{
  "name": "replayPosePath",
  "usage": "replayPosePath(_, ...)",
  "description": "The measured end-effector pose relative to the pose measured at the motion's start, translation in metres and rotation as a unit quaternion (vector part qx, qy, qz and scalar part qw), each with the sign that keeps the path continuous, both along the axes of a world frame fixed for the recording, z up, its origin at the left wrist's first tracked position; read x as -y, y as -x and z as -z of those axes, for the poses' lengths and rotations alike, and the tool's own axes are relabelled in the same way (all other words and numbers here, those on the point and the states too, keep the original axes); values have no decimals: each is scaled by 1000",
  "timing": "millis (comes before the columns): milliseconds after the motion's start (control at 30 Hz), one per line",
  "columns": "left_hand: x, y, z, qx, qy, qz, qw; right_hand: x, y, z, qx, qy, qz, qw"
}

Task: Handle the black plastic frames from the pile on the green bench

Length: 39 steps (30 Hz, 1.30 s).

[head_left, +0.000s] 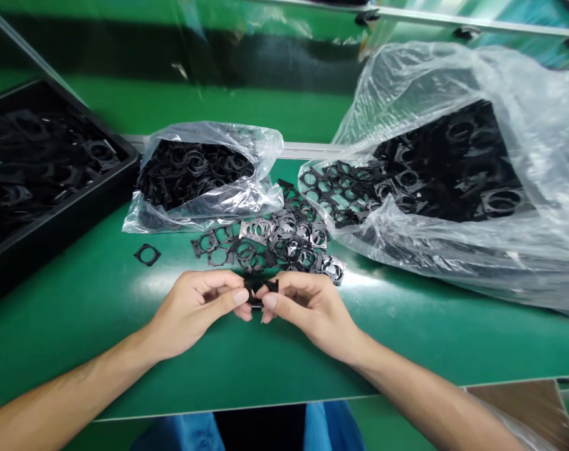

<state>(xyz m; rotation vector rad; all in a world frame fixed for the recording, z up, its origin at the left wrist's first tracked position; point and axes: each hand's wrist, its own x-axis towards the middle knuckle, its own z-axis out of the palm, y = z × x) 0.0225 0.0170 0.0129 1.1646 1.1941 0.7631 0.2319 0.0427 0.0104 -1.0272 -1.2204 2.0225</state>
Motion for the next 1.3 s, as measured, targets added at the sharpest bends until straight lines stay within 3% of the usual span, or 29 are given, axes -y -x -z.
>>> replayPosePath(200, -2, 5, 3, 29, 23, 34, 999, 0, 1, 1, -94, 98, -15, 991)
replayPosePath(433, -2, 4, 8, 112, 75, -28, 990, 0, 0, 4, -74, 96, -22, 992)
replayPosePath(667, -1, 6, 9, 174, 129, -1, 976, -1, 1, 7, -89, 117, -40, 988)
replayPosePath(800, -1, 6, 10, 164, 129, -6, 978, -2, 1, 7, -89, 115, -34, 989)
replayPosePath(1133, 5, 2, 15, 98, 89, -115, 985, -2, 2, 3, -80, 97, -30, 992)
replayPosePath(1300, 7, 0, 11, 87, 70, -104, 988, -2, 1, 1, -65, 71, -27, 995)
